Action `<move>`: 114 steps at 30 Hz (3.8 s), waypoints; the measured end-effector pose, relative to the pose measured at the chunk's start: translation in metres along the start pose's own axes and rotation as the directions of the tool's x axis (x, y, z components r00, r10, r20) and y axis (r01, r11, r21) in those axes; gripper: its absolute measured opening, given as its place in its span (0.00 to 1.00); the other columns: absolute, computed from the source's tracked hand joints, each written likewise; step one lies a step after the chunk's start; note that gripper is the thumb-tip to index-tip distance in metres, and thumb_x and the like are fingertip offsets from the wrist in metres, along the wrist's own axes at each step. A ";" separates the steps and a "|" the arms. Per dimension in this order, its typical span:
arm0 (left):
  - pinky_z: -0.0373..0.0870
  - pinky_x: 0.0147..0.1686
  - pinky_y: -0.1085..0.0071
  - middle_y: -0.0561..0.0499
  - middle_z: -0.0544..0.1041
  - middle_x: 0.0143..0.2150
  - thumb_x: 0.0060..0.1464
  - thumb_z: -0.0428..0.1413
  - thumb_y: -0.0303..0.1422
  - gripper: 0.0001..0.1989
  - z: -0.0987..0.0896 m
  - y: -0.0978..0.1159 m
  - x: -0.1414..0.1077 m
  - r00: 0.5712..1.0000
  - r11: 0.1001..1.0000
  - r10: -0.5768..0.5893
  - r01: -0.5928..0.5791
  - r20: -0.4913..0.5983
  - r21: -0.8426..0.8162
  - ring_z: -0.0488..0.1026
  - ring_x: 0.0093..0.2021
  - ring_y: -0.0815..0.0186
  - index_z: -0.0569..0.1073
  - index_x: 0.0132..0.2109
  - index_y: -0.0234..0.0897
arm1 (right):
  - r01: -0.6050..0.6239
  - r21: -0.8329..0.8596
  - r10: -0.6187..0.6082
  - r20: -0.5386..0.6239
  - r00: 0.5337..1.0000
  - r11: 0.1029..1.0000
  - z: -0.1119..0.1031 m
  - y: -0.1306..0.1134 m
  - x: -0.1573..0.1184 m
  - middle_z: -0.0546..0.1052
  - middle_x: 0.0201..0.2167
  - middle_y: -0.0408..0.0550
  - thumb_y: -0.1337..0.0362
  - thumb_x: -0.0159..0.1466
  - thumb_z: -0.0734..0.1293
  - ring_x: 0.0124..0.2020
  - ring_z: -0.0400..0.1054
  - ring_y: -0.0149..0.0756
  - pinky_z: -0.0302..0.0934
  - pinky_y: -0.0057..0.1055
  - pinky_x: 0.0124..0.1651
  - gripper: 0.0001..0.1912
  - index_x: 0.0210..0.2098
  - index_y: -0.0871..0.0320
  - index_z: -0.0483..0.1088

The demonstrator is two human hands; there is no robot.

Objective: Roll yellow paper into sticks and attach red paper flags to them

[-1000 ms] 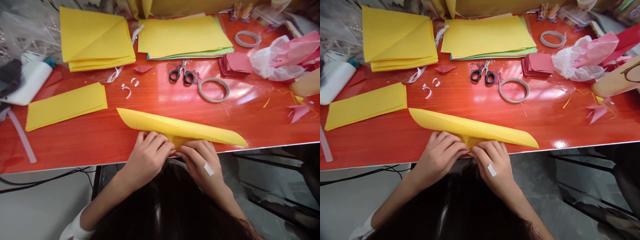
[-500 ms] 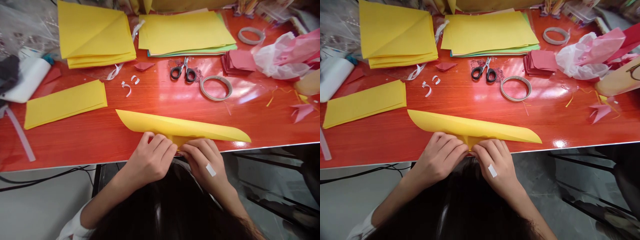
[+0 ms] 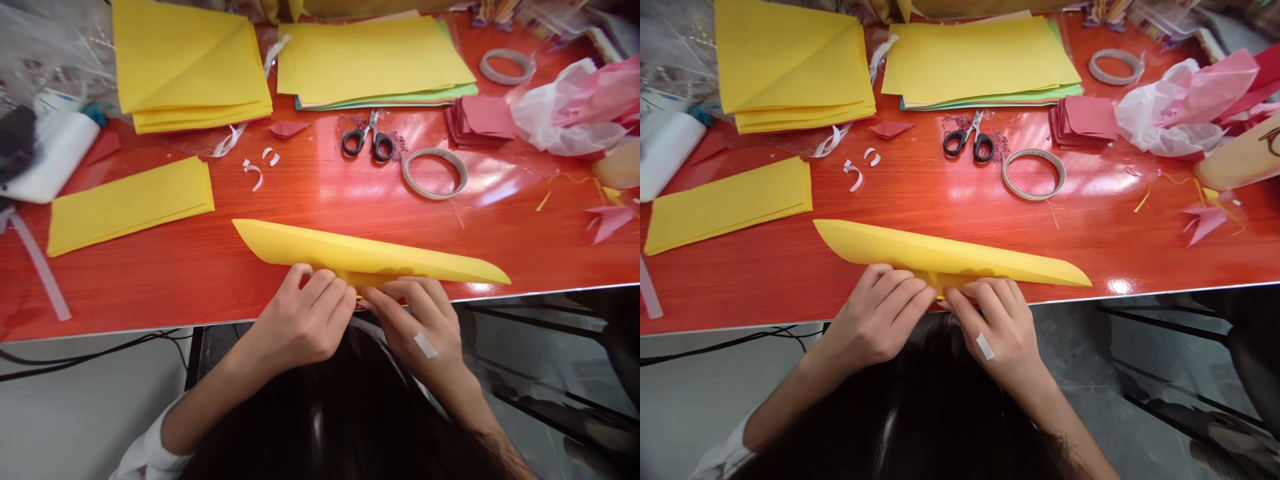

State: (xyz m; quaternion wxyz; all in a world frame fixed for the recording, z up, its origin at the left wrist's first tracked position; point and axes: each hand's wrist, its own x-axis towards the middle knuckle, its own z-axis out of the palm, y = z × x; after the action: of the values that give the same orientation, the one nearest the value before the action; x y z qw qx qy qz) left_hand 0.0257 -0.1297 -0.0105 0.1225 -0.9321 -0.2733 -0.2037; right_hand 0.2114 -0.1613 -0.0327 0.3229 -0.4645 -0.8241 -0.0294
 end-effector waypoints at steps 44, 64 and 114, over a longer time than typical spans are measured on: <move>0.65 0.37 0.66 0.49 0.76 0.33 0.54 0.53 0.24 0.05 0.006 0.002 -0.002 0.992 0.996 -0.039 0.048 -0.122 0.074 0.70 0.36 0.63 0.73 0.38 0.29 | 0.041 -0.055 -0.040 0.018 0.999 0.998 0.003 -0.002 0.003 0.73 0.28 0.47 0.74 0.59 0.64 0.33 0.63 0.35 0.58 0.34 0.37 0.08 0.38 0.62 0.69; 0.65 0.40 0.66 0.48 0.77 0.36 0.53 0.55 0.24 0.07 0.005 0.003 -0.005 0.985 0.994 -0.069 0.081 -0.160 0.068 0.72 0.39 0.62 0.73 0.40 0.28 | 0.045 -0.098 -0.043 0.024 0.999 0.994 0.000 -0.001 0.005 0.74 0.32 0.47 0.72 0.60 0.65 0.36 0.64 0.35 0.58 0.34 0.38 0.13 0.44 0.58 0.68; 0.69 0.38 0.66 0.43 0.75 0.34 0.52 0.57 0.24 0.10 0.009 0.007 -0.006 0.990 0.993 -0.097 0.103 -0.098 0.056 0.70 0.36 0.60 0.73 0.42 0.22 | 0.053 -0.128 -0.046 0.056 0.997 0.990 -0.002 0.002 0.006 0.76 0.34 0.49 0.73 0.61 0.63 0.38 0.65 0.37 0.58 0.36 0.42 0.08 0.41 0.63 0.69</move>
State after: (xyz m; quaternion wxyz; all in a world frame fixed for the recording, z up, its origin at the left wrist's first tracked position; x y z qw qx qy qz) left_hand 0.0277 -0.1352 -0.0221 0.1536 -0.9022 -0.3198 -0.2454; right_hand 0.2117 -0.1561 -0.0282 0.2693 -0.4646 -0.8399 -0.0784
